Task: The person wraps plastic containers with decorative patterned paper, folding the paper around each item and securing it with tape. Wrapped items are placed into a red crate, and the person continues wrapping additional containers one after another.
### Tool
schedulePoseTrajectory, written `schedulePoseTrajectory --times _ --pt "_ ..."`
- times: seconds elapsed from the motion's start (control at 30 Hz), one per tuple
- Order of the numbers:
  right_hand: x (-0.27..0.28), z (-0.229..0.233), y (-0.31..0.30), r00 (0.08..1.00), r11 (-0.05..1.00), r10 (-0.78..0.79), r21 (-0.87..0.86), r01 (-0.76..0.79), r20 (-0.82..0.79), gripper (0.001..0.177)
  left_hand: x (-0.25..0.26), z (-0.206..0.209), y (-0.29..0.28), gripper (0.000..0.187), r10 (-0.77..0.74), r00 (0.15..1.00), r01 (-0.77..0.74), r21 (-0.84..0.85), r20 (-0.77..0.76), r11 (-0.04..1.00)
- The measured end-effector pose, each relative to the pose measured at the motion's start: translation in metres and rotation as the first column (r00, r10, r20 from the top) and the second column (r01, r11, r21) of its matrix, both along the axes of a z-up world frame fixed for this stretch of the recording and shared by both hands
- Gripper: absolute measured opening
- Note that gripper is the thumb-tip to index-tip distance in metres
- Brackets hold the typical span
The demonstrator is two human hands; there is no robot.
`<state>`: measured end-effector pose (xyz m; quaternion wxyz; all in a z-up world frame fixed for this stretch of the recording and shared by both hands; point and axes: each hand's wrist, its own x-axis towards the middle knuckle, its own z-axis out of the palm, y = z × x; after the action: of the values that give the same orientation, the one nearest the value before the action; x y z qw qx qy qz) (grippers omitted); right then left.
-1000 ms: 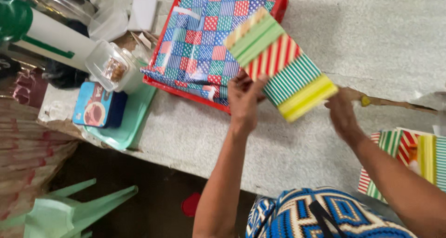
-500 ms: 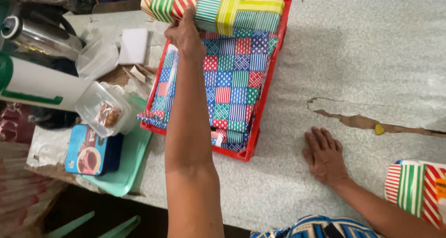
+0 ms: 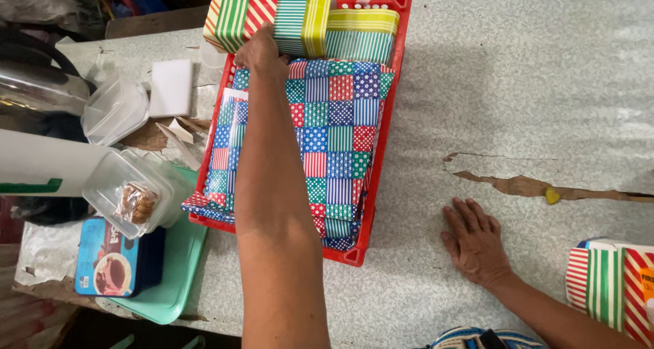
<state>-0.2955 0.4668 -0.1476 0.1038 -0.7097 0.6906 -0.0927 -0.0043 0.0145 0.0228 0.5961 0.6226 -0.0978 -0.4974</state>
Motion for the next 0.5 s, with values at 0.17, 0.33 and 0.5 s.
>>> schedulePoseTrajectory --times 0.17,0.33,0.5 --pt "0.001 0.003 -0.002 1.0 1.0 -0.002 0.011 0.002 -0.007 0.057 0.003 0.011 -0.003 0.078 -0.083 0.992 0.067 0.163 0.095 0.984" --pt "0.002 0.006 -0.002 1.0 1.0 -0.013 0.017 0.013 -0.009 0.057 0.012 0.005 -0.017 0.074 -0.201 0.966 0.154 0.264 0.164 0.952" --pt "0.001 0.004 -0.001 1.0 1.0 -0.005 -0.004 0.005 0.008 0.057 0.016 -0.004 -0.025 0.069 -0.244 0.924 0.17 0.257 0.294 0.951"
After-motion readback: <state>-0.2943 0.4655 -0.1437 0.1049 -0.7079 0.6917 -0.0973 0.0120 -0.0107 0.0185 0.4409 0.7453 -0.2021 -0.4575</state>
